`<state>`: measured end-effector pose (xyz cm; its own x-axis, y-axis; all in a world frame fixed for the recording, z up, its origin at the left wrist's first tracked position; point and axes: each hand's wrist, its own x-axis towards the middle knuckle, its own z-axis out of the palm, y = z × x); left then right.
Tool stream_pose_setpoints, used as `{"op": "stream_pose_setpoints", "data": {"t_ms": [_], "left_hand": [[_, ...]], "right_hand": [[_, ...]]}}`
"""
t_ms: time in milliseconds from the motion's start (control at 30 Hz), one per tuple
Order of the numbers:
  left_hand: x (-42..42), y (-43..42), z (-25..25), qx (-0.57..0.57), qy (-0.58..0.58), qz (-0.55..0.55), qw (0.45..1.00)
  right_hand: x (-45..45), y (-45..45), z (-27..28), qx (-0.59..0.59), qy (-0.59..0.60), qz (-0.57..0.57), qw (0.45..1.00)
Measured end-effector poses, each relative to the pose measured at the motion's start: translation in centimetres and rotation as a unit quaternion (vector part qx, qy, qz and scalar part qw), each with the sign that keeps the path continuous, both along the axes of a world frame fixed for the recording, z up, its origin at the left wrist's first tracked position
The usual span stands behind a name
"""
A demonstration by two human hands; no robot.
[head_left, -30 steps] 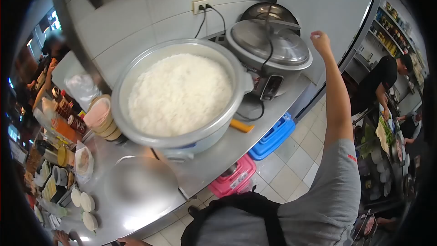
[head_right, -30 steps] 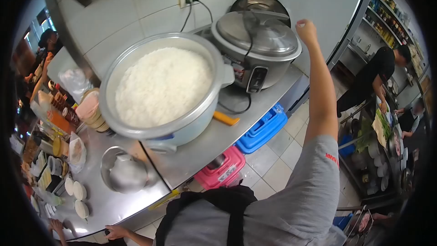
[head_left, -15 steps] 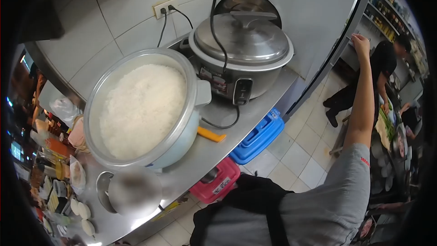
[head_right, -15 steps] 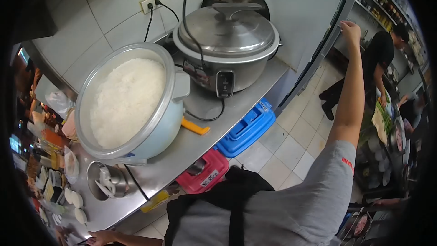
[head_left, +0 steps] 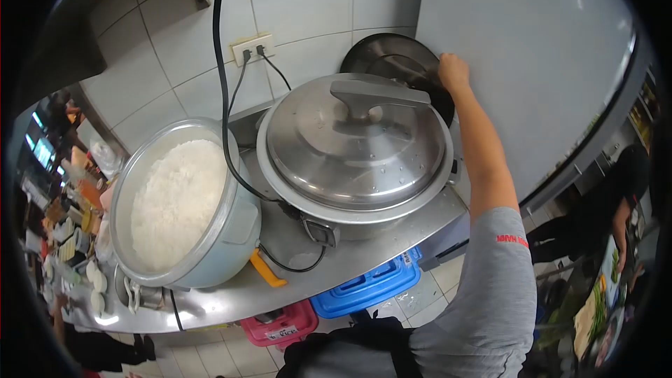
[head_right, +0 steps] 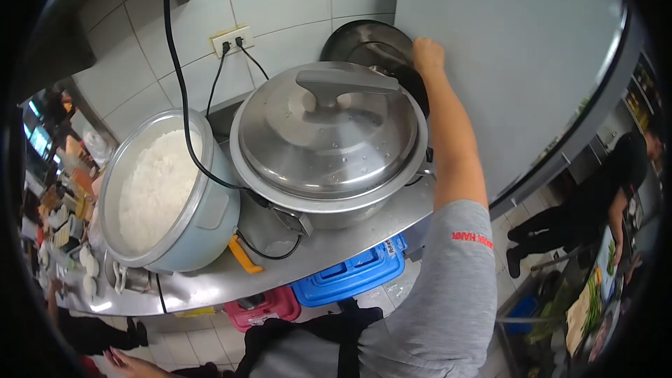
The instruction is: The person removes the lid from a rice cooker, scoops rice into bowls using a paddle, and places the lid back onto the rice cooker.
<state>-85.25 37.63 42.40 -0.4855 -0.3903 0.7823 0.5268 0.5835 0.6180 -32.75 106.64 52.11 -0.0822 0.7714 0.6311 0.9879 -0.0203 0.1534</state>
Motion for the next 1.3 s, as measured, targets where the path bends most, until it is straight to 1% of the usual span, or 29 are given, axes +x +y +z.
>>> {"op": "stream_pose_setpoints", "data": {"t_ms": [33, 100, 133, 167, 200, 267, 333, 367, 400, 433, 467, 533, 567, 633, 667, 733, 800, 867, 900, 933, 967, 1000, 1033, 1100, 1133, 1200, 1233, 1267, 1300], "left_hand": [[0.9, -0.1, 0.4, -0.003, 0.003, 0.012, 1.000], [1.6, -0.6, 0.6, -0.009, -0.001, -0.059, 0.998], [1.7, -0.8, 0.3, -0.008, -0.006, -0.096, 0.995], [1.9, -1.1, -0.1, -0.005, -0.013, -0.133, 0.991], [2.0, -1.4, -0.6, -0.002, -0.020, -0.170, 0.985], [2.2, -2.4, -1.8, -0.024, -0.045, -0.165, 0.985], [3.2, -3.0, -2.4, -0.028, -0.085, -0.174, 0.981], [4.1, -2.7, -2.2, -0.035, -0.103, -0.170, 0.979], [5.1, -2.3, -1.9, -0.043, -0.101, -0.187, 0.976], [5.4, -2.3, -1.9, -0.039, -0.102, -0.177, 0.978], [5.8, -2.3, -2.0, -0.034, -0.114, -0.190, 0.975], [6.9, -1.3, -1.7, -0.010, -0.145, -0.215, 0.966], [7.5, -0.3, -1.5, -0.005, -0.148, -0.209, 0.967], [8.1, 1.7, -0.4, -0.042, -0.186, -0.261, 0.946], [9.0, 3.5, 1.0, -0.038, -0.211, -0.301, 0.929], [9.0, 6.4, 2.1, -0.039, -0.186, -0.393, 0.900], [11.0, 10.9, 5.3, -0.028, -0.187, -0.485, 0.854], [13.7, 16.0, 9.0, -0.100, -0.123, -0.606, 0.780], [14.5, 18.2, 10.3, -0.207, -0.041, -0.600, 0.772], [15.9, 21.0, 12.2, -0.232, -0.007, -0.652, 0.722], [17.4, 23.4, 13.8, -0.231, -0.001, -0.694, 0.681], [18.7, 25.8, 14.8, -0.215, -0.001, -0.728, 0.651], [19.5, 28.3, 16.0, -0.229, 0.019, -0.758, 0.610], [21.3, 32.6, 17.1, -0.203, 0.027, -0.774, 0.599], [21.9, 34.9, 17.4, -0.191, 0.015, -0.782, 0.593], [22.6, 39.0, 18.2, -0.185, -0.027, -0.783, 0.593], [22.9, 41.0, 18.5, -0.190, -0.059, -0.777, 0.597], [23.4, 44.1, 17.2, -0.163, 0.039, -0.725, 0.668], [23.9, 45.7, 17.5, -0.155, -0.024, -0.754, 0.638]], "right_hand": [[-0.2, 0.4, 0.1, -0.003, 0.003, 0.012, 1.000], [-0.4, 0.5, 0.6, -0.006, -0.004, 0.019, 1.000], [-0.6, 0.9, 0.4, 0.024, 0.008, 0.023, 0.999], [-0.5, 1.6, 0.3, 0.026, 0.006, 0.033, 0.999], [-0.2, 2.5, 0.0, 0.020, -0.023, 0.035, 0.999], [0.3, 4.3, -0.7, 0.019, -0.052, 0.046, 0.997], [0.3, 5.2, -1.0, 0.046, 0.010, 0.028, 0.999], [0.3, 5.4, -0.7, 0.051, 0.008, 0.040, 0.998], [0.2, 5.0, -0.3, 0.042, -0.022, 0.047, 0.998], [-0.2, 4.5, 0.0, 0.034, -0.052, 0.052, 0.997], [-1.0, 4.1, 0.1, 0.037, -0.053, 0.061, 0.996], [-2.7, 3.3, 0.8, 0.106, -0.050, 0.133, 0.984], [-3.7, 3.3, 1.6, 0.108, -0.053, 0.141, 0.983], [-5.2, 3.1, 2.6, 0.145, -0.082, 0.214, 0.962], [-5.6, 3.0, 3.3, 0.141, -0.082, 0.217, 0.963], [-5.8, 2.5, 5.7, 0.196, -0.080, 0.250, 0.945], [-5.5, 0.6, 8.8, 0.255, -0.057, 0.257, 0.930], [-4.2, -0.7, 11.4, 0.288, -0.034, 0.231, 0.929], [-3.7, -2.3, 12.7, 0.322, -0.019, 0.252, 0.913], [-3.1, -4.1, 14.1, 0.358, -0.005, 0.273, 0.893], [-2.8, -6.1, 15.2, 0.377, 0.002, 0.262, 0.888], [-2.5, -8.2, 16.0, 0.398, 0.010, 0.252, 0.882], [-1.6, -9.8, 16.8, 0.411, -0.006, 0.267, 0.872], [0.7, -13.1, 18.1, 0.424, -0.036, 0.294, 0.856], [2.1, -14.7, 18.6, 0.424, -0.049, 0.309, 0.850], [7.7, -15.0, 19.1, 0.459, -0.103, 0.336, 0.816], [13.0, -13.8, 19.7, 0.467, -0.197, 0.340, 0.792], [16.7, -14.2, 19.6, 0.455, -0.169, 0.297, 0.822], [20.6, -15.2, 19.8, 0.452, -0.197, 0.262, 0.830]]}}
